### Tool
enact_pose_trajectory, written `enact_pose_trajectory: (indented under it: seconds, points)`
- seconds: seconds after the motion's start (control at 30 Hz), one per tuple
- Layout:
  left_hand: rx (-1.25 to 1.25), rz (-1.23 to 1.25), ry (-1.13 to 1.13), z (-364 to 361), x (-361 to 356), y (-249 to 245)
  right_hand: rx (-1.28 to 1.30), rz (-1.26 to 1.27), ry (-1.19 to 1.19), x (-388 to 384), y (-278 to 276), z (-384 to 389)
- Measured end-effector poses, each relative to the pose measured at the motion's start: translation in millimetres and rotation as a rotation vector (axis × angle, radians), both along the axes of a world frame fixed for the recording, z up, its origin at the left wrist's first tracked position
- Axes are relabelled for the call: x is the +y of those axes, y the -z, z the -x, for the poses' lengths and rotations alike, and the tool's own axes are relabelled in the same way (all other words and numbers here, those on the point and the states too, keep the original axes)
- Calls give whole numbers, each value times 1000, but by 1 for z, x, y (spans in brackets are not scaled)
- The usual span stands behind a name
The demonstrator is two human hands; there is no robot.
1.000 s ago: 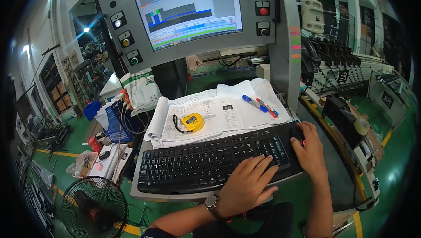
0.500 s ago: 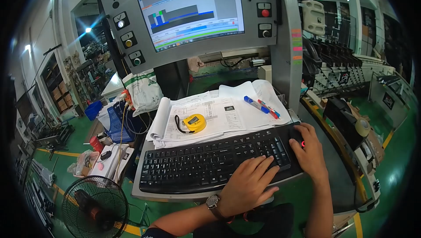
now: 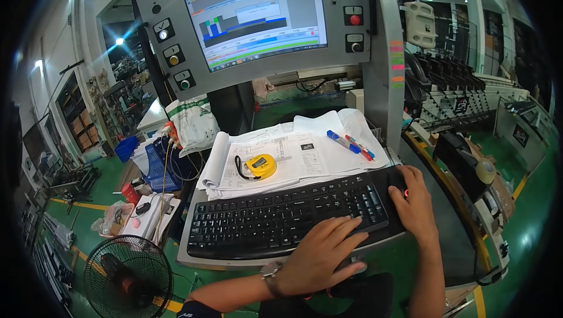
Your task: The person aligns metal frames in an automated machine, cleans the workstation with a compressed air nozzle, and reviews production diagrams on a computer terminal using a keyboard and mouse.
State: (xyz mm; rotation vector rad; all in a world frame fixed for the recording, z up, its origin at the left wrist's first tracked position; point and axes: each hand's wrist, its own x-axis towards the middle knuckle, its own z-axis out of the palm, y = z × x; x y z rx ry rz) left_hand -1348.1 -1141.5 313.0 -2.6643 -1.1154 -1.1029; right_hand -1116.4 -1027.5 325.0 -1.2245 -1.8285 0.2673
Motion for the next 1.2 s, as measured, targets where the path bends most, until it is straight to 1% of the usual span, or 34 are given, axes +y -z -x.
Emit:
enact_pose_trajectory:
  seconds: [0.07, 0.2, 0.3, 0.4, 0.6, 0.7, 0.8, 0.9, 1.0, 1.03, 1.13, 1.2]
  points:
    - [7, 31, 9, 14, -17, -15, -5, 10, 8, 0, 2, -1]
    - [95, 2, -54, 54, -42, -68, -5, 31, 21, 0, 1, 0]
    - [181, -97, -232, 87, -41, -108, 5, 36, 21, 0, 2, 0]
    - [190, -307, -396, 130, -10, -131, 7, 35, 20, 1, 2, 0]
    - [125, -429, -704, 225, 67, -164, 3, 47, 33, 0, 1, -2]
    - [119, -566, -778, 270, 104, -175, 0, 27, 28, 2, 3, -2]
    - [-18, -738, -924, 305, 136, -191, -7, 1, 25, 5, 6, -4]
    - [-420, -720, -1011, 331, 156, -207, -8, 3, 24, 3, 5, -4]
    - [-720, -464, -1064, 371, 180, -217, -16, -1, 24, 3, 5, -5]
    - [-820, -276, -842, 380, 178, -219, -20, -5, 23, 3, 5, -5]
    - [-990, -270, -656, 392, 189, -216, -24, 0, 38, 1, 2, -2]
    - [-987, -300, -629, 395, 196, -209, -33, 4, 32, -1, 0, -1]
